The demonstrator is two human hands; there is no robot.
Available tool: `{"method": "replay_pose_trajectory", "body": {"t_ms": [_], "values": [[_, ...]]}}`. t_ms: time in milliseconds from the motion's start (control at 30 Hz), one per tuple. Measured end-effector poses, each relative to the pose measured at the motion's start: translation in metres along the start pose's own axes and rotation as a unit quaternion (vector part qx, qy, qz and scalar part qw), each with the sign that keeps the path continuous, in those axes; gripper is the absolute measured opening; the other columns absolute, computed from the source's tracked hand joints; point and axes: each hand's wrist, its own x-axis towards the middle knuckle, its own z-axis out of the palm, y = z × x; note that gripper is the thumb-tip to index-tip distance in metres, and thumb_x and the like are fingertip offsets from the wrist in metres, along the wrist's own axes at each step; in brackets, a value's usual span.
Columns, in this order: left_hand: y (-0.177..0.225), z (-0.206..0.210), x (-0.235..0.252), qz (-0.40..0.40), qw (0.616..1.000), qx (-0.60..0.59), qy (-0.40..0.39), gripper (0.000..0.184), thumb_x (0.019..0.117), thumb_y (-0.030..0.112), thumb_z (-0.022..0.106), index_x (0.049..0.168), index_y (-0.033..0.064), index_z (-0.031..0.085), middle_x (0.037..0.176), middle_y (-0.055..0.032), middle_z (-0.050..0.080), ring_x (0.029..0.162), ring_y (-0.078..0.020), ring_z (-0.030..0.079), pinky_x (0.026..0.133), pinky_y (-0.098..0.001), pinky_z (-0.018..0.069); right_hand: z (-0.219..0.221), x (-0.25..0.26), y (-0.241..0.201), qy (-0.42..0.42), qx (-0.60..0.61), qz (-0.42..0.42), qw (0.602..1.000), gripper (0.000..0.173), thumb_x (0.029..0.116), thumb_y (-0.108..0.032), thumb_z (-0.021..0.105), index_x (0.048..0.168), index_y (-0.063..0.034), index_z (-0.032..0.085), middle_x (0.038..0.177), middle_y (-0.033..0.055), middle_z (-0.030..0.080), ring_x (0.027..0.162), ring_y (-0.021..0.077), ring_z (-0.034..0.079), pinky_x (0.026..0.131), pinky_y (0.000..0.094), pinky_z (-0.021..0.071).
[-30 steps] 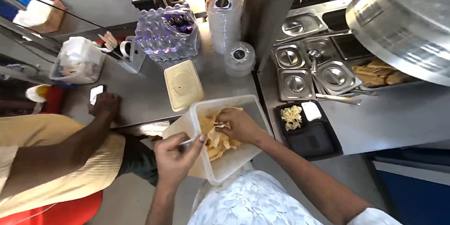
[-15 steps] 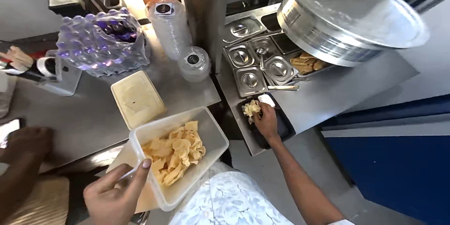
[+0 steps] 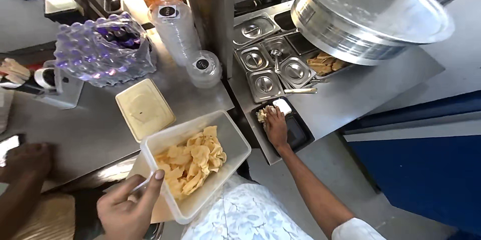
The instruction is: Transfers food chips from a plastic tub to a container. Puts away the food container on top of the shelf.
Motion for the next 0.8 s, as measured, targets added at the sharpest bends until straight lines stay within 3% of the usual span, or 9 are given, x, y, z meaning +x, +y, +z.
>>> {"method": "replay_pose_trajectory", "body": {"t_ms": [167, 300, 400, 467, 567, 667, 733, 800], "values": [[0.001, 0.001, -0.002, -0.008, 1.000, 0.008, -0.001, 0.044, 0.0926, 0.041, 0.073, 0.060, 0.0193, 0.054, 0.054, 0.0160, 0.047, 0.048, 0.0074, 0.043, 0.044, -0.0127, 0.0362, -0.001, -0.004, 0.006, -0.041, -0.026, -0.010, 0.999, 0.046, 0.1081, -0.031, 0.038, 0.147, -0.0195, 0.059, 0.162, 0.0047, 0.044, 0.155, 0.0357, 0.026, 0.123, 0.0670, 0.0188], [-0.001, 0.000, -0.004, -0.008, 1.000, 0.010, 0.006, 0.045, 0.0925, 0.042, 0.074, 0.059, 0.0189, 0.053, 0.054, 0.0150, 0.047, 0.047, 0.0066, 0.043, 0.044, -0.0135, 0.0362, -0.014, -0.007, 0.005, -0.050, 0.002, -0.026, 0.998, 0.045, 0.1040, -0.023, 0.048, 0.148, -0.0177, 0.058, 0.162, 0.0100, 0.042, 0.155, 0.0377, 0.027, 0.123, 0.0665, 0.0218], [-0.002, -0.001, -0.005, 0.000, 1.000, 0.010, 0.016, 0.045, 0.0919, 0.043, 0.074, 0.059, 0.0196, 0.053, 0.054, 0.0153, 0.046, 0.047, 0.0070, 0.042, 0.044, -0.0130, 0.0348, -0.029, -0.012, -0.003, 0.011, 0.041, -0.032, 0.999, 0.040, 0.1014, -0.021, 0.053, 0.137, -0.0083, 0.066, 0.149, 0.0129, 0.058, 0.143, 0.0349, 0.048, 0.119, 0.0575, 0.0371], [-0.001, -0.003, -0.006, 0.004, 1.000, 0.014, 0.022, 0.043, 0.0919, 0.043, 0.073, 0.061, 0.0188, 0.056, 0.056, 0.0158, 0.049, 0.050, 0.0081, 0.044, 0.046, -0.0122, 0.0374, -0.037, -0.018, -0.009, 0.033, 0.056, -0.008, 0.998, 0.029, 0.0982, -0.015, 0.060, 0.121, -0.0048, 0.074, 0.125, 0.0138, 0.071, 0.117, 0.0316, 0.068, 0.101, 0.0506, 0.0545], [-0.001, -0.004, -0.006, -0.002, 0.999, 0.018, 0.032, 0.040, 0.0912, 0.041, 0.073, 0.061, 0.0195, 0.058, 0.057, 0.0169, 0.050, 0.050, 0.0086, 0.046, 0.046, -0.0119, 0.0386, -0.054, -0.022, -0.011, 0.054, 0.059, 0.025, 0.996, 0.019, 0.0939, -0.006, 0.063, 0.107, -0.0029, 0.076, 0.109, 0.0146, 0.075, 0.100, 0.0311, 0.073, 0.088, 0.0504, 0.0603], [-0.001, -0.006, -0.008, -0.009, 0.999, 0.014, 0.043, 0.042, 0.0907, 0.040, 0.073, 0.059, 0.0214, 0.053, 0.054, 0.0157, 0.047, 0.046, 0.0062, 0.042, 0.043, -0.0136, 0.0355, -0.078, -0.010, -0.026, 0.074, 0.091, 0.033, 0.993, 0.015, 0.0923, -0.005, 0.061, 0.092, -0.0028, 0.075, 0.095, 0.0138, 0.073, 0.090, 0.0322, 0.070, 0.081, 0.0525, 0.0573], [-0.003, -0.012, -0.009, -0.010, 0.999, 0.008, 0.047, 0.043, 0.0912, 0.040, 0.073, 0.059, 0.0217, 0.053, 0.053, 0.0145, 0.047, 0.045, 0.0044, 0.042, 0.042, -0.0147, 0.0356, -0.089, 0.009, -0.047, 0.064, 0.138, 0.017, 0.988, 0.023, 0.0993, -0.019, 0.058, 0.099, -0.0056, 0.076, 0.099, 0.0127, 0.071, 0.094, 0.0309, 0.065, 0.086, 0.0518, 0.0511], [-0.007, -0.026, -0.014, -0.016, 0.998, 0.006, 0.054, 0.040, 0.0923, 0.039, 0.073, 0.061, 0.0210, 0.057, 0.055, 0.0134, 0.050, 0.046, 0.0030, 0.045, 0.042, -0.0153, 0.0384, -0.093, 0.025, -0.077, 0.028, 0.163, -0.004, 0.986, 0.029, 0.1025, -0.031, 0.060, 0.114, -0.0082, 0.073, 0.113, 0.0146, 0.066, 0.096, 0.0285, 0.066, 0.082, 0.0484, 0.0572]]}}
